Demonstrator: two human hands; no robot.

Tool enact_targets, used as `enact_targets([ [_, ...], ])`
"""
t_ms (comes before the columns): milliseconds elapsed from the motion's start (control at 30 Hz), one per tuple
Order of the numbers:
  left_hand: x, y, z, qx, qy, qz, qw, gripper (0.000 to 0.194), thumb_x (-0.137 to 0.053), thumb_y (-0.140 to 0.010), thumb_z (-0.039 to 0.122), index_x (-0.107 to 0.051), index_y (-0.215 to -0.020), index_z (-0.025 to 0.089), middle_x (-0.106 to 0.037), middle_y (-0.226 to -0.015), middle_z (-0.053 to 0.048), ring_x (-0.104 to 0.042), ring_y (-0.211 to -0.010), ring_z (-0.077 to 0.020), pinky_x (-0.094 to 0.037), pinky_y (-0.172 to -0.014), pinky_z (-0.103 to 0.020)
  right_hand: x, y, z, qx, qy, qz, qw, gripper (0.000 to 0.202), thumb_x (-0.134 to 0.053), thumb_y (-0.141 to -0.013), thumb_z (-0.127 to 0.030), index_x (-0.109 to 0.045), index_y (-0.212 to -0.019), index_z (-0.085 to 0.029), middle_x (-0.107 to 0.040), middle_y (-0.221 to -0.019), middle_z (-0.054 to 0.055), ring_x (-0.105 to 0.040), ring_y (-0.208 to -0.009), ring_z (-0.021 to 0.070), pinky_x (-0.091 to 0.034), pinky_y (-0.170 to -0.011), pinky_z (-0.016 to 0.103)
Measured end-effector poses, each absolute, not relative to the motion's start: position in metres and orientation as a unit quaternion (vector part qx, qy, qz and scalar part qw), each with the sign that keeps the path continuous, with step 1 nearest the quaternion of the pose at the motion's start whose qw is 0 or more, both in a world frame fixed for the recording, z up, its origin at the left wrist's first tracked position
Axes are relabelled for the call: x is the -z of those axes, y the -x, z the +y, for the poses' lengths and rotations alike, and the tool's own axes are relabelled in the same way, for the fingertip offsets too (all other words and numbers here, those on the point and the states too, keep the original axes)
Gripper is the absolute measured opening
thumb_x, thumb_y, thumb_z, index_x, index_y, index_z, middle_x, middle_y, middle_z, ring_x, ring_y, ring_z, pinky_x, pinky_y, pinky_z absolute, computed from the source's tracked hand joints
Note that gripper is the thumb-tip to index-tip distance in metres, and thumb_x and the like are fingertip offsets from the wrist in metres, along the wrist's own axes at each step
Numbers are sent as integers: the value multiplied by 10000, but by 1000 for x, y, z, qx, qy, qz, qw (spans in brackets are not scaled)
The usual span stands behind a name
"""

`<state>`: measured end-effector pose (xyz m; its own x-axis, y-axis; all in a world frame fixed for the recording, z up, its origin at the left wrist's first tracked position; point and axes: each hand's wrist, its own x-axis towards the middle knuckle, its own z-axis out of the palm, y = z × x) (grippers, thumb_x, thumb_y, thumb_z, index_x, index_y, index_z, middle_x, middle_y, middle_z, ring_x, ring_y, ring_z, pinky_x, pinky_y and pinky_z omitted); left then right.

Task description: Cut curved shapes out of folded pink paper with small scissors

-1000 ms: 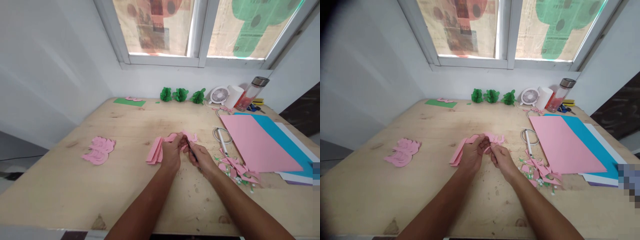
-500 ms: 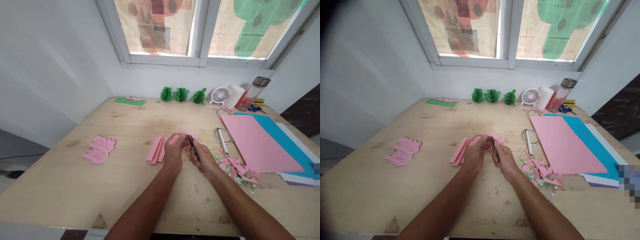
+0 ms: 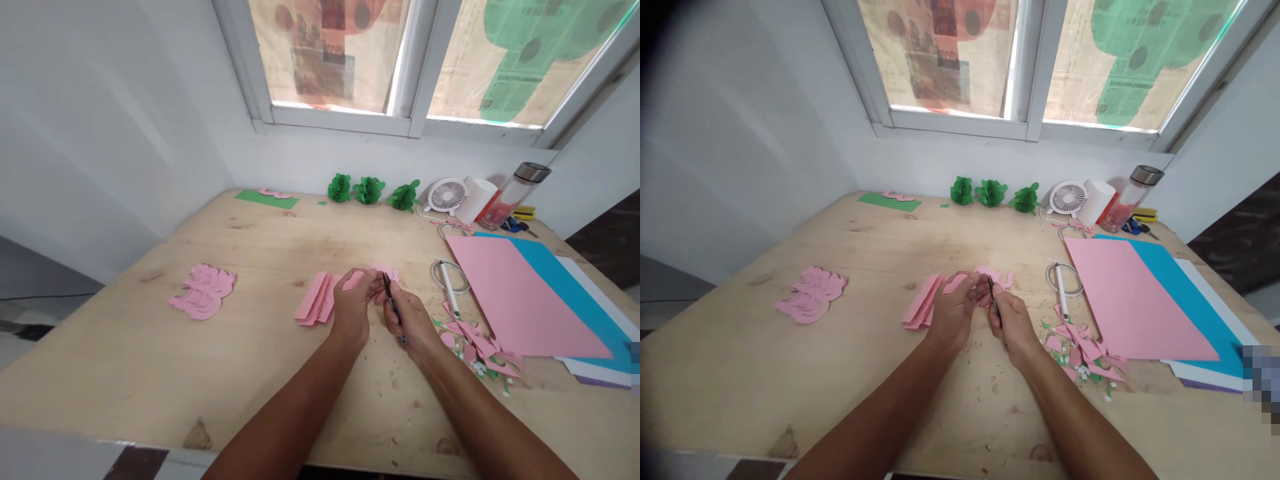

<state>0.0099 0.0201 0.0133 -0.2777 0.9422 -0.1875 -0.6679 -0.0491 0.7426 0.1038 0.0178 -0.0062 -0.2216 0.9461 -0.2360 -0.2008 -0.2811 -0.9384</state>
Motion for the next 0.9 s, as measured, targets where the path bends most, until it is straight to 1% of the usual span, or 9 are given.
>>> enact_targets([
  [233,-15,-10,20,-703,-170,398,565,156,-684,-583,221,-570,-647,135,-631,-635,-27,-607,-618,-139,-474,-669,-287,10,-104,19,-653,452,-422,437,408,-515,-772,-546,-552,-687,-149,-343,-376,-86,-208,-307,41,-105,-321,188],
  [367,-16,-11,21,-701,-158,409,562,172,-690,-565,223,-562,-637,134,-627,-623,-30,-598,-588,-136,-470,-630,-275,12,-104,19,-646,460,-423,439,417,-526,-754,-559,-549,-685,-148,-331,-375,-89,-204,-308,42,-107,-318,188],
  [533,-16,-11,22,-699,-164,412,561,181,-694,-560,236,-565,-635,135,-626,-620,-35,-591,-578,-134,-464,-602,-263,10,-103,19,-649,458,-417,442,392,-531,-763,-534,-546,-674,-154,-331,-371,-91,-204,-307,40,-109,-316,180],
  [733,-16,-10,22,-695,-157,406,572,188,-698,-560,236,-564,-642,132,-626,-627,-37,-582,-568,-129,-463,-601,-269,8,-103,18,-660,455,-404,441,377,-564,-740,-517,-534,-648,-153,-326,-360,-95,-193,-299,34,-101,-315,178],
  [900,-15,-10,22,-699,-163,398,571,182,-700,-561,235,-573,-638,131,-621,-622,-32,-574,-558,-125,-452,-588,-265,8,-102,17,-668,451,-397,439,360,-569,-740,-502,-544,-663,-151,-323,-358,-99,-188,-296,31,-104,-311,174],
])
